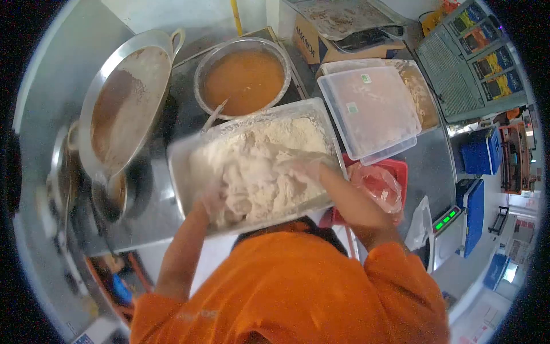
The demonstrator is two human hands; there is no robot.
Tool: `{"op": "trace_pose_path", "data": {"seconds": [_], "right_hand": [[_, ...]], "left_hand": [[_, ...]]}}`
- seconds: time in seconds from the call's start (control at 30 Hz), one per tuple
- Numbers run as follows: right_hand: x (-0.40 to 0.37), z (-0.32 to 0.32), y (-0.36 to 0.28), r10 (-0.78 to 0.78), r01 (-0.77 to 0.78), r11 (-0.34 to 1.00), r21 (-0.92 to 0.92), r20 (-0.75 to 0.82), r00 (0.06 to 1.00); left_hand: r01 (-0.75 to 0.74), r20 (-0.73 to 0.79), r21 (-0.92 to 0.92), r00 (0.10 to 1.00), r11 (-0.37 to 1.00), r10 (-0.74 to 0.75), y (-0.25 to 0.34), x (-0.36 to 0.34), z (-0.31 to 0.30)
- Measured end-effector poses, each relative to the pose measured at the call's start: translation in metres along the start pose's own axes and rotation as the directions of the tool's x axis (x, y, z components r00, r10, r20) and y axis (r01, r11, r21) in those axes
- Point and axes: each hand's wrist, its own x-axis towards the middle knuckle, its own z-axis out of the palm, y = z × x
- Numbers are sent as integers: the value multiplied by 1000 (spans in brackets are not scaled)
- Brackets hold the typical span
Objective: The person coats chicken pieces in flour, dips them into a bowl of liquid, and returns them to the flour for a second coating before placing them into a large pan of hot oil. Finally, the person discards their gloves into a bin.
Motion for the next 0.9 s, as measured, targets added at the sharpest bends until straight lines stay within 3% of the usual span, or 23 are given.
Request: {"op": "trace_pose_path", "data": {"seconds": [0.17, 0.27, 0.33, 0.37, 0.4, 0.43, 0.47, 0.5, 0.53, 0.57, 0.63, 0.73, 0.87, 0.9], "right_hand": [[1, 42, -69, 88, -87, 988, 124, -5, 996], [5, 61, -90, 122, -126, 975, 181, 29, 992], [9, 74, -96, 127, -95, 990, 103, -367, 921], [20, 65, -82, 121, -90, 991, 99, -364, 924], [37, 44, -53, -46, 65, 989, 131, -148, 988], [46, 26, -39, -223, 207, 959, 192, 67, 972], [35, 12, -52, -225, 209, 961, 183, 69, 972], [13, -2, -77, -6, 4, 999, -52, -32, 999], [1, -7, -91, 189, -231, 940, -251, -181, 965], [5, -9, -89, 193, -236, 938, -254, -183, 964], [21, -8, -73, 1, 8, 973, 232, -38, 999], [59, 19, -40, -33, 74, 955, 288, -146, 989], [72, 17, -62, -169, 168, 980, 108, -1, 986], [67, 4, -59, -253, 255, 959, -122, 33, 967]], "left_hand": [[39, 23, -52, 999, 998, -38, 6, 7, 54], [119, -113, -133, 985, 984, -134, 6, 11, 58], [19, -236, 118, 972, 993, 9, -12, 42, 20], [13, -239, 117, 971, 993, 16, -15, 52, 4], [-66, -254, 72, 964, 995, 83, -17, 62, -13], [-147, -268, 27, 952, 989, 149, -18, 72, -30], [-228, -284, -21, 935, 973, 213, -18, 81, -43], [-307, -303, -68, 913, 949, 273, -19, 89, -53], [-376, -326, -112, 888, 920, 324, -21, 92, -58], [-374, -324, -117, 890, 920, 320, -13, 84, -50], [-140, -258, -154, 961, 978, 97, 12, 58, -21], [-128, -264, -5, 957, 992, 122, 19, 77, -25], [-88, -295, 288, 939, 954, 176, 9, 92, -47], [-84, -292, 365, 936, 927, 199, 13, 98, -49]]}}
